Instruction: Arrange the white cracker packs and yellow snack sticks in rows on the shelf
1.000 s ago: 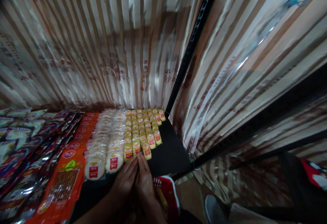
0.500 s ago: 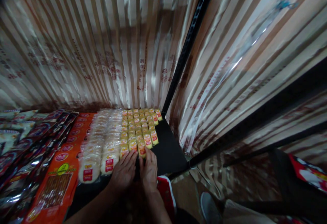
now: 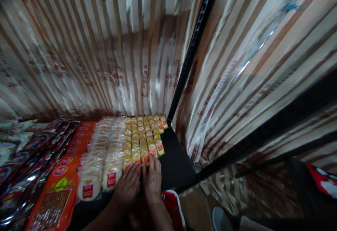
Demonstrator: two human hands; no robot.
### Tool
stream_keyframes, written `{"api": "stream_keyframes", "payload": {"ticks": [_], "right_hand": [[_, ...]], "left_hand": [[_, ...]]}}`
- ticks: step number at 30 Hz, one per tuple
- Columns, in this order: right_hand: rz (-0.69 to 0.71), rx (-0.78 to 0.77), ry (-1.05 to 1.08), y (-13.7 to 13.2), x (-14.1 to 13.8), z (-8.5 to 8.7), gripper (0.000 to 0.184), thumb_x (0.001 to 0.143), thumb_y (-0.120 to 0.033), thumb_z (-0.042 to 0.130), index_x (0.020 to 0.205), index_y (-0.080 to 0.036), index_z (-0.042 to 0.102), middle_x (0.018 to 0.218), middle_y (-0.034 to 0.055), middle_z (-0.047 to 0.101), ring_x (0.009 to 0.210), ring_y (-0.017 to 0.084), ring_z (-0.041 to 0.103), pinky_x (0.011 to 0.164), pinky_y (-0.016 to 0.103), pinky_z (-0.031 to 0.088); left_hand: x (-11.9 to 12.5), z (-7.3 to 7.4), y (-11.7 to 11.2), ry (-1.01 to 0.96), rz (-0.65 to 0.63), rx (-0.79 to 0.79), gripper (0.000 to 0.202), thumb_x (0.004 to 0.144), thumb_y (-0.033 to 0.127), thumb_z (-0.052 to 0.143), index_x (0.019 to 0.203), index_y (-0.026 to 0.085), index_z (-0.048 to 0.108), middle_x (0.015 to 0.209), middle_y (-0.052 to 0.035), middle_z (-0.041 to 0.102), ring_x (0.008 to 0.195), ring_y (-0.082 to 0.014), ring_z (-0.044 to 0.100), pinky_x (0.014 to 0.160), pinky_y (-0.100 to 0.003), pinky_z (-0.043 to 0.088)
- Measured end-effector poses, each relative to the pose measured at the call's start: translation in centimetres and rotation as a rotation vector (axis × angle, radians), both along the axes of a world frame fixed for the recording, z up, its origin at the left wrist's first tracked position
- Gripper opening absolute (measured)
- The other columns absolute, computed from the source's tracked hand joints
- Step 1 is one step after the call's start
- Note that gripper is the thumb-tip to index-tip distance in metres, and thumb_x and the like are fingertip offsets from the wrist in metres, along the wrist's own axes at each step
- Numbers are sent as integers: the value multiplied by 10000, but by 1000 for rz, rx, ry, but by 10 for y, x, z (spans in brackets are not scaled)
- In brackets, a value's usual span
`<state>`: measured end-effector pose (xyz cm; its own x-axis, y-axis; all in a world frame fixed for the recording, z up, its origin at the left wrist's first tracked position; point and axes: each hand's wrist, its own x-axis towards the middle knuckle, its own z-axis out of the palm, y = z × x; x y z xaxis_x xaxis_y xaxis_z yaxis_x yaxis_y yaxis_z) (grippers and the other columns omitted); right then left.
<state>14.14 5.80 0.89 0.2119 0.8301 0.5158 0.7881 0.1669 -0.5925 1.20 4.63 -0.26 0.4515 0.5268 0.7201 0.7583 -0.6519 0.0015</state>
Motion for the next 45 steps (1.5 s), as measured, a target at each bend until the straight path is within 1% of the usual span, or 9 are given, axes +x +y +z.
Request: {"api": "stream_keyframes", "payload": {"ticks": [6,9,12,16,22,26,28,33,45], "right_hand": [[-21,-8,100,1,0,-2,281,869,-403,473,1050,-195,527,989,96,559,888,211,540,770,357,495],[-34,5,55,-1,0,4,232,858,-434,485,864,-217,569,911,72,570,890,216,516,786,366,470],[-28,24,67,-3,0,11,251,877,-413,455,806,-221,599,925,71,564,911,207,512,808,364,459],[11,49,165,-6,1,15,290,902,-353,399,807,-207,631,905,73,561,873,184,539,811,346,469],[56,27,330,-5,8,10,353,910,-367,342,821,-187,632,905,84,593,861,178,572,831,329,472],[-51,54,372,-1,12,5,406,906,-414,332,916,-155,645,1002,124,593,977,203,550,916,376,433],[-98,55,364,2,11,3,438,901,-435,329,991,-142,642,1070,141,585,1041,220,525,952,406,407],[-51,-44,298,5,7,0,444,882,-459,369,1029,-161,664,1109,135,605,1060,233,519,962,420,403],[-4,-117,275,3,9,6,500,902,-460,316,1136,-142,623,1243,143,557,1176,232,466,1014,437,369]], "left_hand": [[0,1,0,15,3,12,411,861,110,315,1213,104,527,1198,-110,610,1203,-210,492,1045,-406,388],[0,1,0,29,21,38,418,867,116,306,1234,98,506,1211,-107,602,1214,-209,480,1066,-412,358],[-2,5,-2,95,36,54,442,873,121,294,1284,92,453,1291,-107,540,1246,-207,444,1095,-415,309],[1,11,-4,177,87,51,485,860,98,297,1338,87,381,1373,-97,454,1285,-200,390,1112,-400,265],[22,12,0,261,36,14,574,846,186,331,1403,70,247,1407,-117,401,1313,-195,343,1119,-378,213],[26,14,2,247,70,-46,602,827,223,351,1405,81,254,1410,-115,398,1334,-215,304,1127,-399,158],[26,16,2,231,87,-37,596,825,217,349,1400,80,268,1407,-115,403,1337,-213,298,1130,-396,144],[27,21,3,197,123,10,580,832,228,352,1395,100,291,1390,-106,431,1333,-213,305,1132,-402,142],[28,21,3,186,115,34,548,860,192,316,1399,100,274,1398,-118,415,1296,-211,372,1119,-418,202]]}}
